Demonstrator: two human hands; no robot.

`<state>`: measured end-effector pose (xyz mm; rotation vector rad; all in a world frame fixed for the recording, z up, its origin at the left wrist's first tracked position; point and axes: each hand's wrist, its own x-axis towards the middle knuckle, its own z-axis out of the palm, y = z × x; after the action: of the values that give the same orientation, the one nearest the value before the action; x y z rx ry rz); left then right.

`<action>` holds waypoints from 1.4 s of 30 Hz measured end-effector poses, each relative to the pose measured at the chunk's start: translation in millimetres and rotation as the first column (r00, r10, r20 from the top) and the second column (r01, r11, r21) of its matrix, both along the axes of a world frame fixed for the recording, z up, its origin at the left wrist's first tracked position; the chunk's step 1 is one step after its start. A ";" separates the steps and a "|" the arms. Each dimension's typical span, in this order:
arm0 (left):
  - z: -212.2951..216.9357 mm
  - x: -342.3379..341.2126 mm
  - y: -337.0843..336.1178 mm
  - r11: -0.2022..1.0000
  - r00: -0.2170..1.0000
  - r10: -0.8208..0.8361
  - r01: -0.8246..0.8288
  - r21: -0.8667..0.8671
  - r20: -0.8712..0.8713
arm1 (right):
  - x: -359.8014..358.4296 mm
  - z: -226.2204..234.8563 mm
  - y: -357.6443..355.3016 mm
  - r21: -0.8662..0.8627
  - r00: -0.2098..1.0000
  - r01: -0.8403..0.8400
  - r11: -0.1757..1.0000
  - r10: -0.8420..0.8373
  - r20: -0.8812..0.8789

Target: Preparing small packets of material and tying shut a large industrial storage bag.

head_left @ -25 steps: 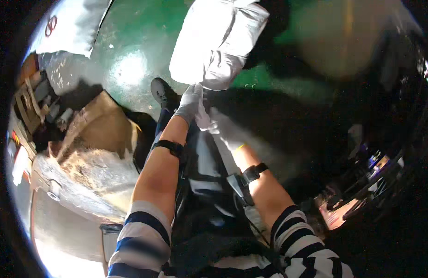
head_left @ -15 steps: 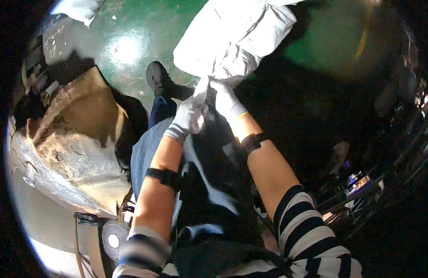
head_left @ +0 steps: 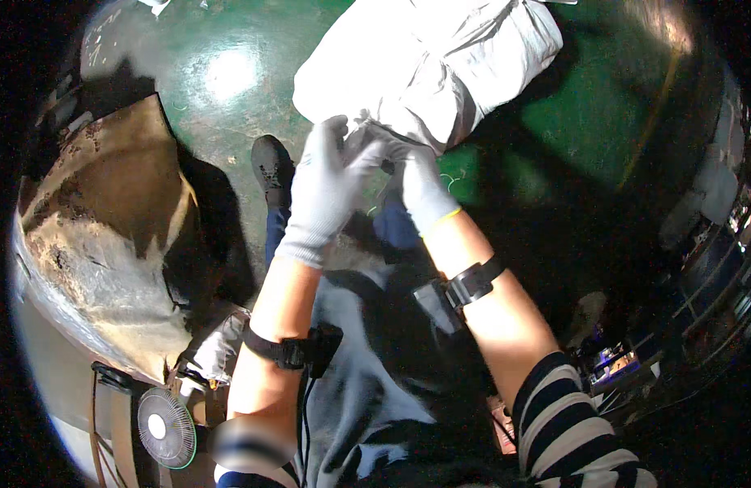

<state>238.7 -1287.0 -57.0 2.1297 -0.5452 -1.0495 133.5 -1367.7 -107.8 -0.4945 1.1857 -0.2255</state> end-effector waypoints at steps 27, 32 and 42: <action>-40.5 -3.5 35.5 0.909 0.656 0.243 -0.410 -0.068 -0.714 | 3.9 13.6 7.8 0.433 0.978 0.201 0.879 -0.207 -0.033; -63.8 6.6 46.4 0.978 0.972 0.073 -0.114 -0.175 -0.224 | 21.8 7.1 30.6 0.267 0.964 0.246 0.932 -0.264 0.031; -55.1 -22.9 50.4 0.986 0.995 -0.040 0.055 -0.158 0.095 | 56.2 28.8 24.0 -0.464 0.489 -0.872 0.154 0.268 -0.830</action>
<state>215.9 -1236.6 -112.1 2.0388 -0.7039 -0.9055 189.7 -1343.7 -79.0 -2.1574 1.2525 0.1059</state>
